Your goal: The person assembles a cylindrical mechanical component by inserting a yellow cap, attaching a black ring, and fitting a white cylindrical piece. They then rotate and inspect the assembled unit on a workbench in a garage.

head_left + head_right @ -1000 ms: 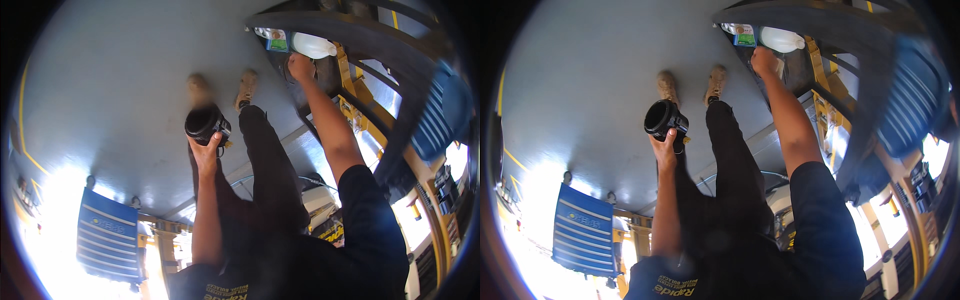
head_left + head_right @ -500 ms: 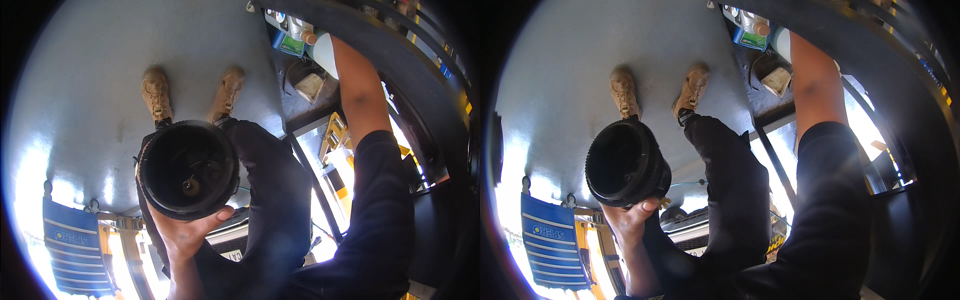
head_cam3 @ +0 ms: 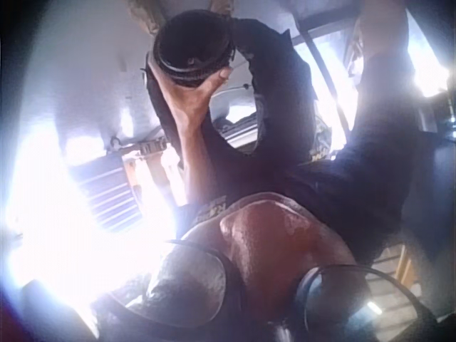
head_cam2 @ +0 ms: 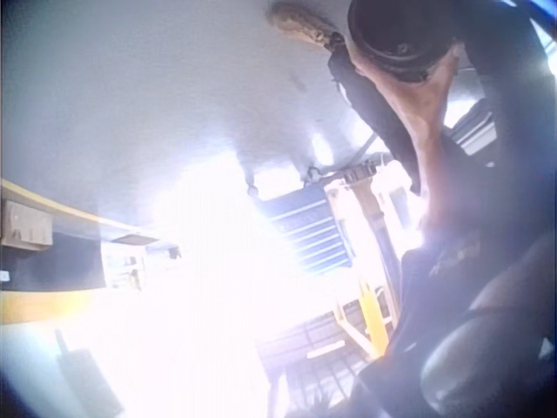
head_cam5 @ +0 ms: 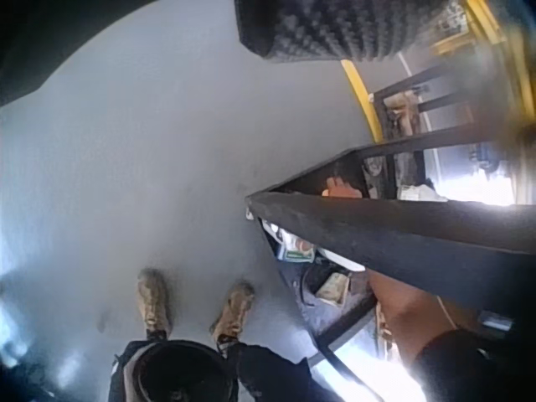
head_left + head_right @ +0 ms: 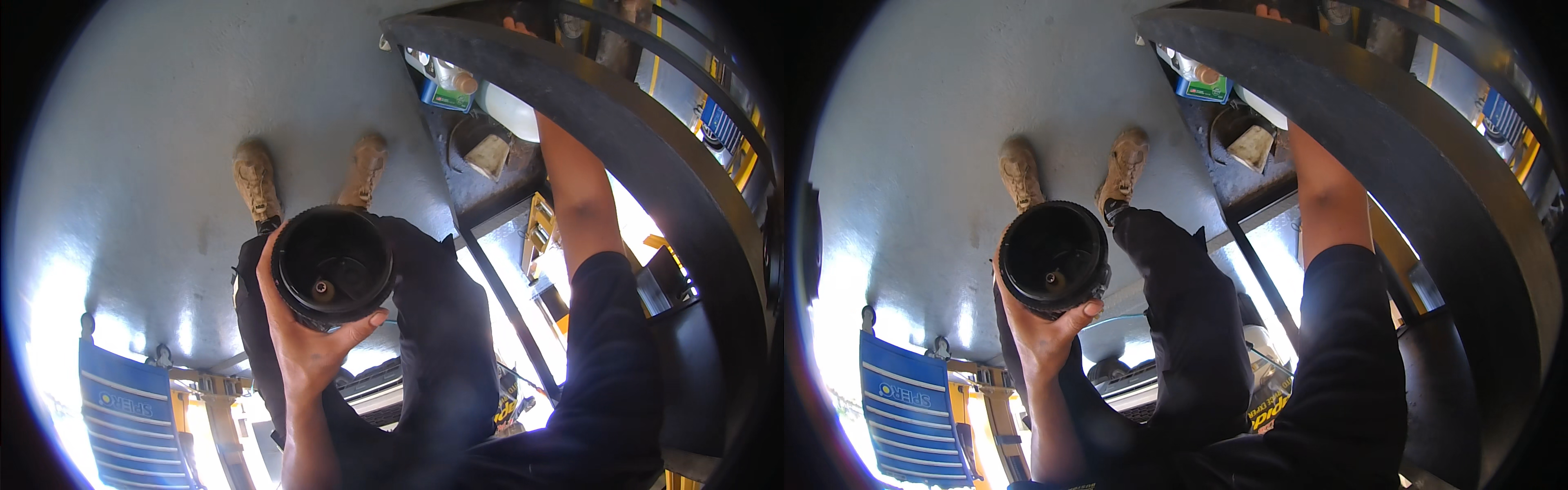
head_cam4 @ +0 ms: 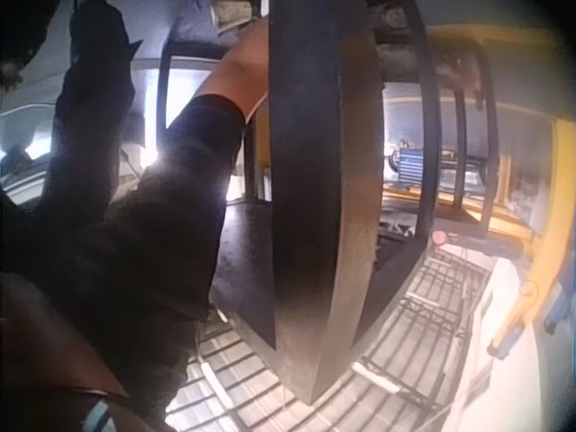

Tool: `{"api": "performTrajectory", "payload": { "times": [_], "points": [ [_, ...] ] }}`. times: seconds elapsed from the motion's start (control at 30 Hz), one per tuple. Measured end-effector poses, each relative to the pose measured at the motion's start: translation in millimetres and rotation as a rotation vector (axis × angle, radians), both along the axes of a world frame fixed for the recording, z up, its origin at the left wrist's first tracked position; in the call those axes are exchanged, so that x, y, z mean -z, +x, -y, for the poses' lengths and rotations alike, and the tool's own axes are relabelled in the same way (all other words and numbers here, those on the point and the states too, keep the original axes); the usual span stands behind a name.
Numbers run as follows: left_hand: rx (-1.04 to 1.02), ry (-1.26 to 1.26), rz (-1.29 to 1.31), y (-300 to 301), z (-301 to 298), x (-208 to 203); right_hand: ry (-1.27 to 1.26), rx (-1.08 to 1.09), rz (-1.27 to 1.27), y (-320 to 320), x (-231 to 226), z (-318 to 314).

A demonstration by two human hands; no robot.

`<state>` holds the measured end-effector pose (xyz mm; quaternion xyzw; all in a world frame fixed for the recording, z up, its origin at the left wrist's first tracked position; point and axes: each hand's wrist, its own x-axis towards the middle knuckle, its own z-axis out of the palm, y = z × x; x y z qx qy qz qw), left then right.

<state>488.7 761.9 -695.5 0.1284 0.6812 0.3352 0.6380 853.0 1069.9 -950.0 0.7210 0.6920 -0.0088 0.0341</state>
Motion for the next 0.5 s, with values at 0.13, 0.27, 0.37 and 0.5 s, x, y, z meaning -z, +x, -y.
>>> {"api": "performTrajectory", "payload": {
  "times": [0.13,0.27,0.37,0.5],
  "points": [
    [0.071,0.074,-0.074,1.1,7.6,0.6,0.031,0.027,-0.011,-0.1,-8.0,11.1],
    [0.065,0.104,-0.095,2.0,9.3,1.1,0.078,0.057,-0.023,5.4,-21.6,13.1],
    [0.104,0.147,-0.127,-0.1,14.7,3.0,0.149,0.087,-0.046,7.8,-33.3,20.2],
    [0.077,0.113,-0.111,-1.6,13.9,0.3,0.274,0.147,-0.102,-1.7,-43.9,51.5]
  ]
}}
